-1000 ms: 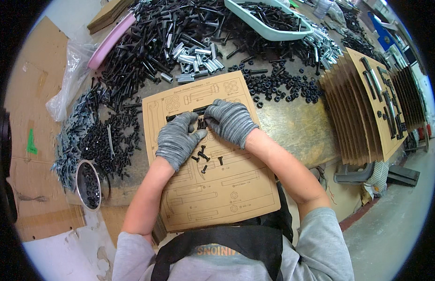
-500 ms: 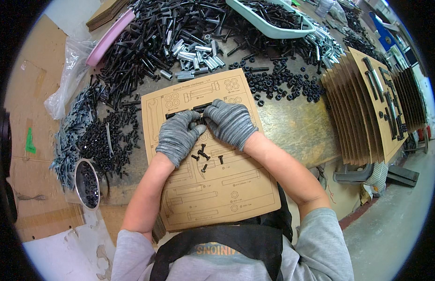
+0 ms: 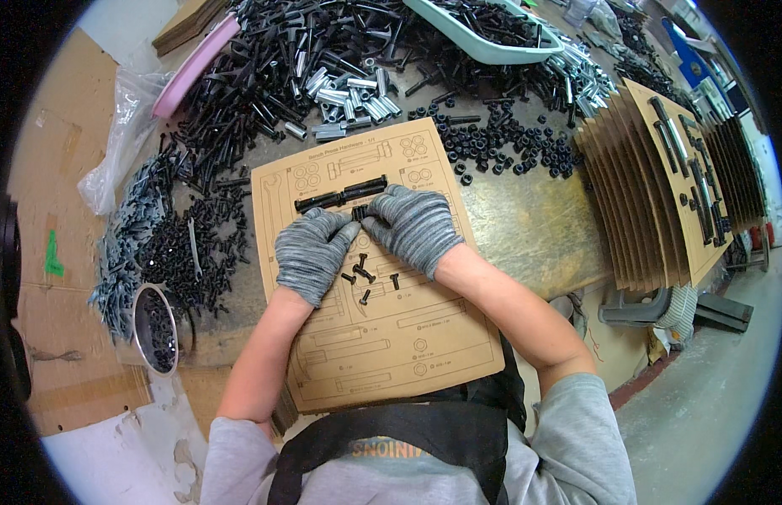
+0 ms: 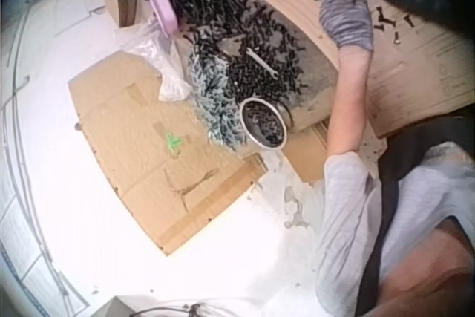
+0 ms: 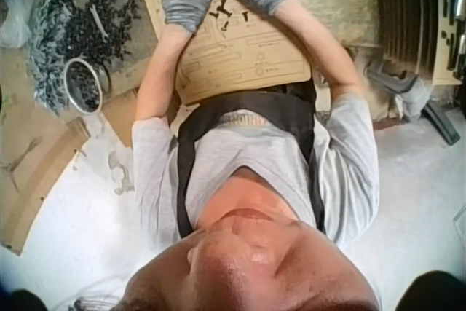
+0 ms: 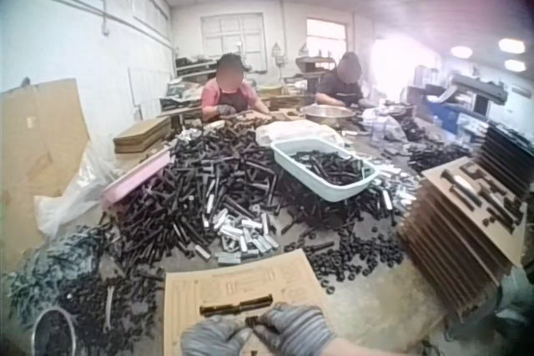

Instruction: The person sorts and arranges various metal hardware items, including bolts, nuts, washers, and tools, onto a cardboard template with pre-drawn outlines. They pick items from piles and place them into designated slots, occasionally adjusting the template and stacking completed boards.

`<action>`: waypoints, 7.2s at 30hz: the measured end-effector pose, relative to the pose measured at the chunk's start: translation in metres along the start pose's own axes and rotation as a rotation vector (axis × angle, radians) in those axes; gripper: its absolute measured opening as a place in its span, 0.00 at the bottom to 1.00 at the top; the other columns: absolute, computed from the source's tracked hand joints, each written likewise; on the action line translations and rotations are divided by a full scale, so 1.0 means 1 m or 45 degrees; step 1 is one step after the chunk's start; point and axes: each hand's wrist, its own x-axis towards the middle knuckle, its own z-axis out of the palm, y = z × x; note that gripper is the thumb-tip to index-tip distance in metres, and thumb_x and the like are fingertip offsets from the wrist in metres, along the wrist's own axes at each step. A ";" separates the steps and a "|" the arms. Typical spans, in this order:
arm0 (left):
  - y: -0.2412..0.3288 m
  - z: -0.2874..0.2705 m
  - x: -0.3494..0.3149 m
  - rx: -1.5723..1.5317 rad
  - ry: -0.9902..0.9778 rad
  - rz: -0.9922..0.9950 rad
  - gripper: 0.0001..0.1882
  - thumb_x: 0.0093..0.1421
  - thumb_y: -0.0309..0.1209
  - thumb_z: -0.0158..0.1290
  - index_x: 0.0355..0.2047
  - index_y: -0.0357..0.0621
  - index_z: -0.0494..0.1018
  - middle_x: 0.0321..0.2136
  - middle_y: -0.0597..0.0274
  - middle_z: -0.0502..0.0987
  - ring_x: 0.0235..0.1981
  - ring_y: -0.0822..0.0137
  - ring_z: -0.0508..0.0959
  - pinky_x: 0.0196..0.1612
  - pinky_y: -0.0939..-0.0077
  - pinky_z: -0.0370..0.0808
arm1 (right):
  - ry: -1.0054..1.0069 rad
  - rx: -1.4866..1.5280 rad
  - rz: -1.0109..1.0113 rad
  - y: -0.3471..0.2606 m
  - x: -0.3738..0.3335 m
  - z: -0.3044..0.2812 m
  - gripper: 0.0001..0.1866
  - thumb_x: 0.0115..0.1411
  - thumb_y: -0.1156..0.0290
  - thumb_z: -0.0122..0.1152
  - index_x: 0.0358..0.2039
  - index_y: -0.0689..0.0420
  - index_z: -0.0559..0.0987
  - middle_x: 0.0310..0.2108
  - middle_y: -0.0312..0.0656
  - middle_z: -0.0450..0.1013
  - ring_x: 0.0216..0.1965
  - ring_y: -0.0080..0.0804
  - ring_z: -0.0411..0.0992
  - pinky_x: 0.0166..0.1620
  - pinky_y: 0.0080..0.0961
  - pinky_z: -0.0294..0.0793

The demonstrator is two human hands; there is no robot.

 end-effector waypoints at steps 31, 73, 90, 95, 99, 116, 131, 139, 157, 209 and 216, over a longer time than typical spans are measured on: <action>-0.039 -0.039 -0.030 0.005 0.120 -0.034 0.13 0.52 0.38 0.61 0.33 0.43 0.79 0.31 0.56 0.78 0.34 0.57 0.78 0.40 0.66 0.75 | 0.133 -0.100 -0.316 -0.043 0.022 0.011 0.08 0.56 0.65 0.58 0.34 0.53 0.80 0.29 0.44 0.75 0.31 0.43 0.75 0.35 0.36 0.75; -0.043 -0.046 -0.009 -0.070 -0.181 -0.128 0.19 0.52 0.36 0.59 0.44 0.45 0.77 0.36 0.53 0.79 0.36 0.57 0.79 0.43 0.67 0.75 | -0.182 -0.125 -0.150 -0.055 0.046 0.020 0.09 0.56 0.63 0.56 0.34 0.50 0.81 0.30 0.44 0.77 0.34 0.43 0.76 0.38 0.40 0.74; -0.054 -0.043 -0.016 -0.093 -0.110 -0.022 0.22 0.52 0.41 0.58 0.45 0.45 0.75 0.39 0.52 0.78 0.40 0.55 0.79 0.46 0.64 0.75 | 0.053 0.000 -0.223 -0.064 -0.022 -0.016 0.13 0.55 0.60 0.61 0.37 0.53 0.76 0.32 0.45 0.74 0.32 0.48 0.75 0.34 0.41 0.75; -0.050 -0.047 -0.025 -0.141 -0.015 -0.068 0.25 0.56 0.43 0.54 0.50 0.43 0.72 0.42 0.49 0.77 0.44 0.53 0.77 0.49 0.64 0.73 | -0.184 -0.069 -0.135 -0.064 -0.039 0.010 0.10 0.51 0.69 0.63 0.34 0.56 0.78 0.31 0.49 0.75 0.33 0.50 0.75 0.37 0.40 0.74; -0.058 -0.078 -0.043 -0.140 0.012 -0.156 0.22 0.57 0.42 0.53 0.47 0.41 0.73 0.40 0.50 0.78 0.42 0.53 0.78 0.48 0.62 0.73 | -0.348 -0.077 -0.209 -0.110 -0.012 0.025 0.09 0.53 0.69 0.58 0.35 0.56 0.77 0.34 0.50 0.74 0.37 0.50 0.74 0.42 0.41 0.74; -0.338 -0.232 -0.016 0.435 0.119 -0.823 0.19 0.53 0.42 0.52 0.40 0.48 0.79 0.39 0.49 0.79 0.42 0.51 0.79 0.49 0.62 0.74 | -0.344 0.059 -0.257 -0.239 0.134 0.115 0.23 0.55 0.49 0.59 0.34 0.59 0.79 0.29 0.52 0.77 0.33 0.50 0.76 0.39 0.42 0.74; -0.348 -0.186 0.066 0.431 -0.228 -1.077 0.31 0.52 0.52 0.49 0.50 0.44 0.74 0.50 0.47 0.74 0.50 0.50 0.75 0.52 0.61 0.72 | -0.516 0.297 -0.039 -0.238 0.151 0.138 0.18 0.47 0.53 0.65 0.28 0.56 0.82 0.26 0.48 0.77 0.29 0.44 0.76 0.36 0.36 0.74; -0.346 -0.204 0.024 -0.666 0.087 -0.973 0.14 0.53 0.31 0.58 0.41 0.45 0.79 0.25 0.68 0.78 0.17 0.72 0.70 0.23 0.78 0.72 | -0.615 0.981 0.203 -0.212 0.151 0.113 0.13 0.49 0.60 0.65 0.28 0.57 0.81 0.24 0.45 0.77 0.27 0.34 0.76 0.36 0.31 0.74; -0.154 -0.172 -0.032 -1.567 0.175 -0.621 0.11 0.62 0.29 0.51 0.44 0.38 0.72 0.37 0.58 0.78 0.36 0.69 0.78 0.36 0.78 0.78 | -0.248 0.148 -0.590 -0.146 0.097 -0.044 0.09 0.54 0.67 0.59 0.34 0.54 0.80 0.29 0.48 0.77 0.32 0.48 0.75 0.37 0.38 0.74; -0.045 -0.043 -0.043 0.037 0.169 -0.563 0.16 0.53 0.41 0.60 0.37 0.44 0.75 0.28 0.52 0.78 0.31 0.54 0.79 0.37 0.62 0.75 | -0.941 1.088 0.093 -0.042 0.182 0.027 0.13 0.56 0.72 0.66 0.42 0.59 0.81 0.25 0.35 0.77 0.22 0.18 0.73 0.25 0.15 0.76; -0.047 -0.039 -0.042 0.092 0.205 -0.581 0.14 0.54 0.41 0.57 0.33 0.43 0.74 0.28 0.52 0.78 0.29 0.51 0.78 0.35 0.59 0.75 | -0.854 0.919 0.019 -0.053 0.183 0.035 0.14 0.55 0.68 0.68 0.42 0.54 0.82 0.27 0.34 0.79 0.27 0.20 0.74 0.32 0.20 0.77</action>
